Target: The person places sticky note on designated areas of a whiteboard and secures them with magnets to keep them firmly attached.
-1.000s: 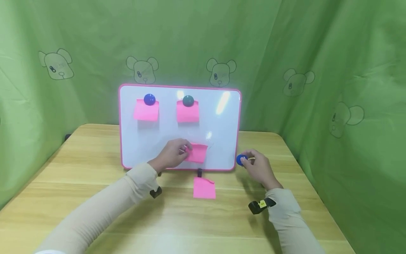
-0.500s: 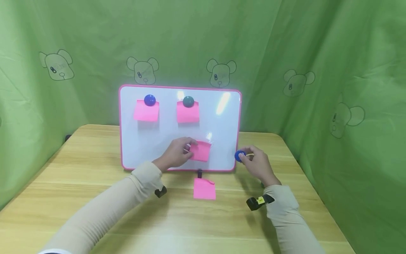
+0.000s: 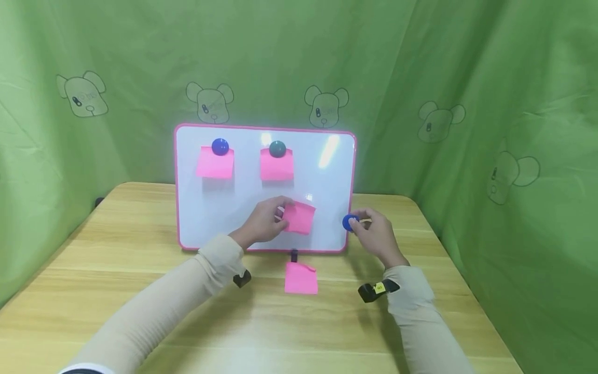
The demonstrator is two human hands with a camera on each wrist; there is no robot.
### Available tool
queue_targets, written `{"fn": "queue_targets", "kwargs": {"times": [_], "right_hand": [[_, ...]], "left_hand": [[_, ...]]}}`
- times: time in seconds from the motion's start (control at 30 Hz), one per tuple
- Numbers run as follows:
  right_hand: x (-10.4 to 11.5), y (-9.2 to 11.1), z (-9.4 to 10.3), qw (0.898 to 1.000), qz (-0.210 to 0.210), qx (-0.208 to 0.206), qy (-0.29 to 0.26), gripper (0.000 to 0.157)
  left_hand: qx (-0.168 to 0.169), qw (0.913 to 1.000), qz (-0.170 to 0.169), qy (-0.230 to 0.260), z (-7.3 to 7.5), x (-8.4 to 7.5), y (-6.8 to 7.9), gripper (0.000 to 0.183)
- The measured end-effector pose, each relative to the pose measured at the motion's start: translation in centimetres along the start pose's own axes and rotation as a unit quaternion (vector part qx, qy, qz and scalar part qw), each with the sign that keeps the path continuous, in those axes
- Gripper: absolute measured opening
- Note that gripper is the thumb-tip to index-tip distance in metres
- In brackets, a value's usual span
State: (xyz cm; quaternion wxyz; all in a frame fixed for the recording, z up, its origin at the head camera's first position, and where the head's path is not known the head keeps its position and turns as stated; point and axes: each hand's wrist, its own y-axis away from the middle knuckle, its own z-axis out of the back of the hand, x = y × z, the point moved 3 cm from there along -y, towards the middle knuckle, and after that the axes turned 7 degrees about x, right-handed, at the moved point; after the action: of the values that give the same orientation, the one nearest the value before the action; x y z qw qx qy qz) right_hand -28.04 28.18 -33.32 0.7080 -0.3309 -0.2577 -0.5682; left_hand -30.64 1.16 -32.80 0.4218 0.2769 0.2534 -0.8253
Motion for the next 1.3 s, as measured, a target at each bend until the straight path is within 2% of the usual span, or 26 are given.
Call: {"fn": "queue_targets", "kwargs": {"times": [0.2, 0.4, 0.67, 0.9, 1.3], "right_hand": [[0.5, -0.6, 0.2, 1.000, 0.008, -0.013, -0.015, 0.033], [1.0, -1.4, 0.1, 0.997, 0.040, -0.034, -0.048, 0.032], [1.5, -1.5, 0.2, 0.997, 0.035, -0.051, -0.055, 0.033], [2.4, -2.0, 0.7, 0.993, 0.061, -0.069, -0.073, 0.027], [3.0, -3.1, 0.6, 0.994, 0.042, -0.069, -0.078, 0.031]], "left_hand": [[-0.002, 0.9998, 0.004, 0.020, 0.2, -0.4, -0.4, 0.045], [-0.023, 0.9994, -0.006, 0.026, 0.4, -0.6, -0.7, 0.048], [-0.016, 0.9990, 0.007, 0.042, 0.1, -0.6, -1.1, 0.053], [-0.027, 0.9982, 0.013, 0.052, 0.4, -1.1, -1.8, 0.055], [-0.039, 0.9967, 0.027, 0.066, 0.6, -2.2, -2.3, 0.051]]}}
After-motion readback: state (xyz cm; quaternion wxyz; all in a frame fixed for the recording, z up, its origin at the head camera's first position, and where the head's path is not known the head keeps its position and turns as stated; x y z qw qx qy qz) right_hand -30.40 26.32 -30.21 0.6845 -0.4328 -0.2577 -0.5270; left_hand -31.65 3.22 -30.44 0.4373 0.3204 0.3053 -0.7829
